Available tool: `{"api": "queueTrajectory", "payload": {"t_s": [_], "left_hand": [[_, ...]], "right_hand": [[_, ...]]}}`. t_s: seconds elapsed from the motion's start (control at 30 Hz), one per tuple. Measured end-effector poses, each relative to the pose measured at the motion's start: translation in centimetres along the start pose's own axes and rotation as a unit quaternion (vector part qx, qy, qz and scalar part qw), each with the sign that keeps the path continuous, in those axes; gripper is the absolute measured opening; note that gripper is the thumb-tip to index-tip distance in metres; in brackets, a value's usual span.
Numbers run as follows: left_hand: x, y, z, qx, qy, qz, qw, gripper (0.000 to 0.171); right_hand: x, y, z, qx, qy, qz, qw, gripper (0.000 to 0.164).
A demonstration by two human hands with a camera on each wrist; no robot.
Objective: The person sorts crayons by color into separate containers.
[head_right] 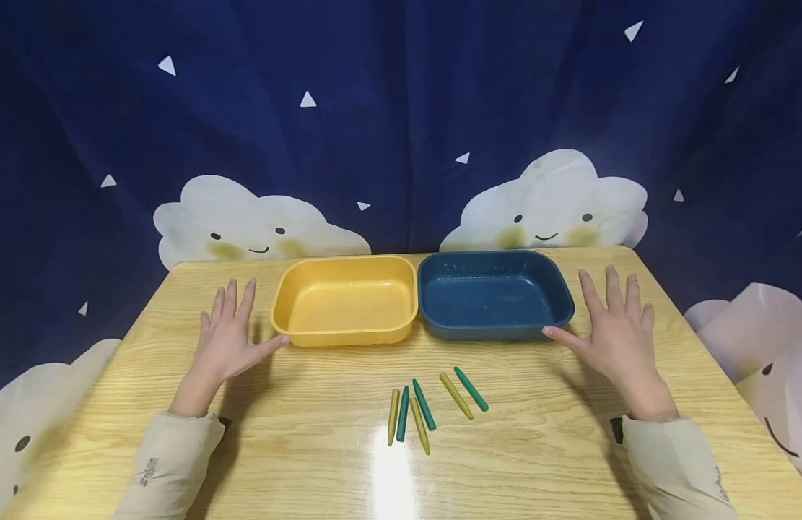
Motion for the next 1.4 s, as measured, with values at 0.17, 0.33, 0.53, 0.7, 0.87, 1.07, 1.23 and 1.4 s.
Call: {"api": "queueTrajectory", "payload": {"t_s": [0.17,0.33,0.53,0.7,0.87,1.07,1.23,1.4], "left_hand": [[0.0,0.1,-0.1,0.000,-0.008,0.016,0.9998,0.110],[-0.1,0.4,-0.2,0.017,-0.006,0.041,0.9990,0.108],[0.2,0.6,-0.6,0.041,-0.015,0.076,0.9962,0.105],[0.7,0.7,-1.0,0.058,-0.031,0.139,0.9880,0.103],[1.4,0.7,-1.7,0.053,-0.060,0.177,0.9809,0.098],[2.0,0.7,-2.9,0.047,-0.074,0.195,0.9769,0.096],[2.4,0.6,-3.4,0.039,-0.083,0.195,0.9766,0.101],[2.8,0.4,-3.6,0.031,-0.087,0.180,0.9792,0.104]], "right_hand": [[-0.2,-0.1,0.1,-0.009,0.005,-0.001,1.000,0.103],[-0.7,-1.1,0.3,-0.048,0.005,-0.030,0.998,0.099],[-1.3,-3.2,0.4,-0.121,0.016,-0.084,0.989,0.093],[-1.4,-4.8,0.5,-0.162,0.019,-0.136,0.977,0.084],[-1.4,-6.4,0.3,-0.187,0.027,-0.169,0.968,0.071],[-1.3,-8.4,-0.1,-0.211,0.015,-0.194,0.958,0.058],[-0.6,-9.6,-0.2,-0.221,-0.017,-0.212,0.952,0.052],[0.7,-10.7,-0.3,-0.246,-0.051,-0.232,0.940,0.051]]}}
Point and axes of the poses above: each hand's wrist, its own z-axis away from the middle knuckle, its own x-axis out of the palm, y = z × x, the point moved 6 cm from there along -z, towards the middle knuckle, and after that the axes turned 11 degrees about -y, right-handed, at the moved point
